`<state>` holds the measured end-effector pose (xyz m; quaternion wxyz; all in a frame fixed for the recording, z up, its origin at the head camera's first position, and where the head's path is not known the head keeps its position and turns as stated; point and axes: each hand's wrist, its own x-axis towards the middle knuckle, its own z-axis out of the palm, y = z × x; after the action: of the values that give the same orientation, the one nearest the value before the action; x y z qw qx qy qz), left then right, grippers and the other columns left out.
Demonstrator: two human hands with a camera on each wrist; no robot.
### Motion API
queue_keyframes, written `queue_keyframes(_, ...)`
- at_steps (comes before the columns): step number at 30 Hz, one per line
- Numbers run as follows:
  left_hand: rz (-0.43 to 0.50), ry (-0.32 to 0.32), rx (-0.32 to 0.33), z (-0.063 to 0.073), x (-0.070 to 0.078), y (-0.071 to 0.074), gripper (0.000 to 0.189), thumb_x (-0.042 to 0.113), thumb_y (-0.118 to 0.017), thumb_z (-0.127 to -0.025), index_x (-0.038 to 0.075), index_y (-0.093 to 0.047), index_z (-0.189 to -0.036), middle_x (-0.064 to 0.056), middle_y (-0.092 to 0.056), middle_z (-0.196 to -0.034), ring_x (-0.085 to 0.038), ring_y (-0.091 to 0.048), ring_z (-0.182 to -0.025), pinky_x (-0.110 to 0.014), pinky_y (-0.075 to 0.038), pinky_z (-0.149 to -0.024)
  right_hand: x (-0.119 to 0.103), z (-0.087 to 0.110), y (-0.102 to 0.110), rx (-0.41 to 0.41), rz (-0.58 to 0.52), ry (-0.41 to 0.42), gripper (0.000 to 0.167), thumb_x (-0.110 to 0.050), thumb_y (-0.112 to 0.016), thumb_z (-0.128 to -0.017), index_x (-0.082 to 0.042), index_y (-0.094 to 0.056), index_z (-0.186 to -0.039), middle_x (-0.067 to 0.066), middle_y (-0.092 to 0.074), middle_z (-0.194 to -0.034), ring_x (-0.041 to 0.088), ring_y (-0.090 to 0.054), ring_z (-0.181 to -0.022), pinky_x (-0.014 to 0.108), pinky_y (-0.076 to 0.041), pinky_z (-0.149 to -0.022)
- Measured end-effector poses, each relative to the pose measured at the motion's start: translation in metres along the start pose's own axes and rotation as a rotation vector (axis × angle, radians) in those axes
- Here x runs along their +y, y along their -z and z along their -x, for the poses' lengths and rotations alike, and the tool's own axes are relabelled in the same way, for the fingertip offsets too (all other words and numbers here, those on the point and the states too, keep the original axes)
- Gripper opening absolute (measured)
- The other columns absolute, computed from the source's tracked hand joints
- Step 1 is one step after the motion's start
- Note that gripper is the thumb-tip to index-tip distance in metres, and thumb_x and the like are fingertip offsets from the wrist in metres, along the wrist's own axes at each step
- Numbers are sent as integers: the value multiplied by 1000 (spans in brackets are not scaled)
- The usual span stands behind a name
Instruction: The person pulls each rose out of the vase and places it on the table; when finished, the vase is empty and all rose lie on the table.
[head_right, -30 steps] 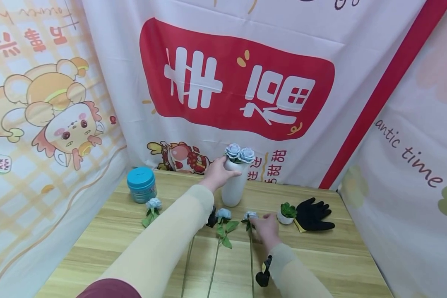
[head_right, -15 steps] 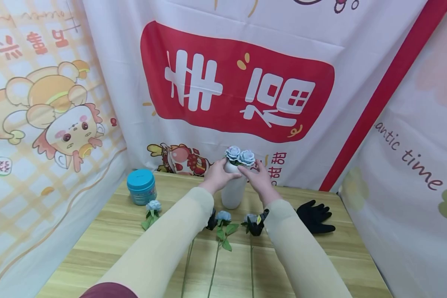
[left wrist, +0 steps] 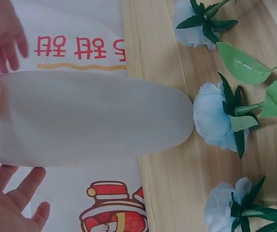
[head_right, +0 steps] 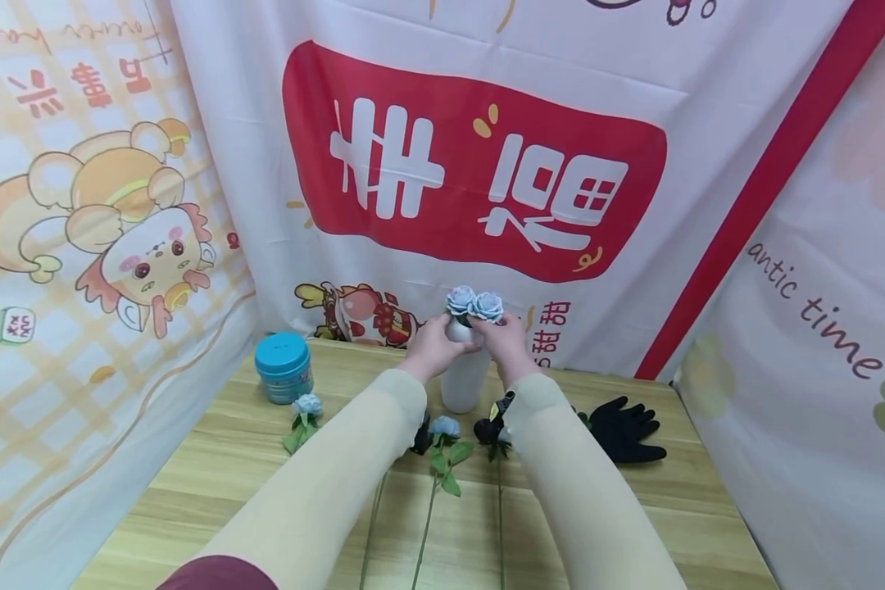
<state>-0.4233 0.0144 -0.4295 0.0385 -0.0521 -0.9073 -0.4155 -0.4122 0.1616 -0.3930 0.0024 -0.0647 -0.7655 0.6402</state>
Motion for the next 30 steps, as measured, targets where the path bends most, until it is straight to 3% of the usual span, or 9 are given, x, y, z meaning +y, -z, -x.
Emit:
queue_keyframes(7, 16, 5, -1, 0, 1, 0, 90, 56, -77, -78, 34, -35, -154, 1, -49, -147, -23, -52, -125, -55, -30, -105, -19, 11, 1, 62, -105, 93, 57, -28, -74, -91, -19, -53, -144, 2, -51, -144, 21, -43, -134, 46, -32, -111)
queue_keyframes(15, 47, 8, 9, 0, 1, 0, 90, 50, -80, -78, 39, -32, -154, 4, -47, -149, -23, -51, -127, -55, -27, -106, -35, 13, 12, 22, -28, 84, 50, -11, -64, -97, -14, -51, -145, 6, -50, -144, 26, -41, -134, 51, -31, -110)
queue_keyframes(21, 65, 30, 7, 1, 3, -1, 90, 48, -81, -79, 36, -33, -154, 2, -46, -150, -25, -49, -129, -56, -25, -108, -40, 14, 16, 44, -42, 134, 47, -19, -66, -97, -16, -54, -142, 3, -52, -143, 23, -42, -135, 48, -29, -112)
queue_keyframes(25, 27, 19, 10, 2, 4, -1, 91, 50, -80, -79, 36, -32, -155, 1, -45, -151, -23, -47, -131, -55, -25, -109, -46, 17, 18, 63, -68, 193, 48, -20, -64, -98, -17, -52, -144, 3, -49, -146, 23, -41, -136, 47, -30, -112)
queue_keyframes(30, 0, 4, 28, 1, 4, -1, 92, 49, -81, -78, 36, -32, -154, 2, -47, -149, -23, -48, -131, -54, -26, -108, -54, 18, 21, 62, -41, 201, 51, -18, -66, -97, -16, -50, -146, 4, -49, -147, 25, -41, -136, 48, -30, -112)
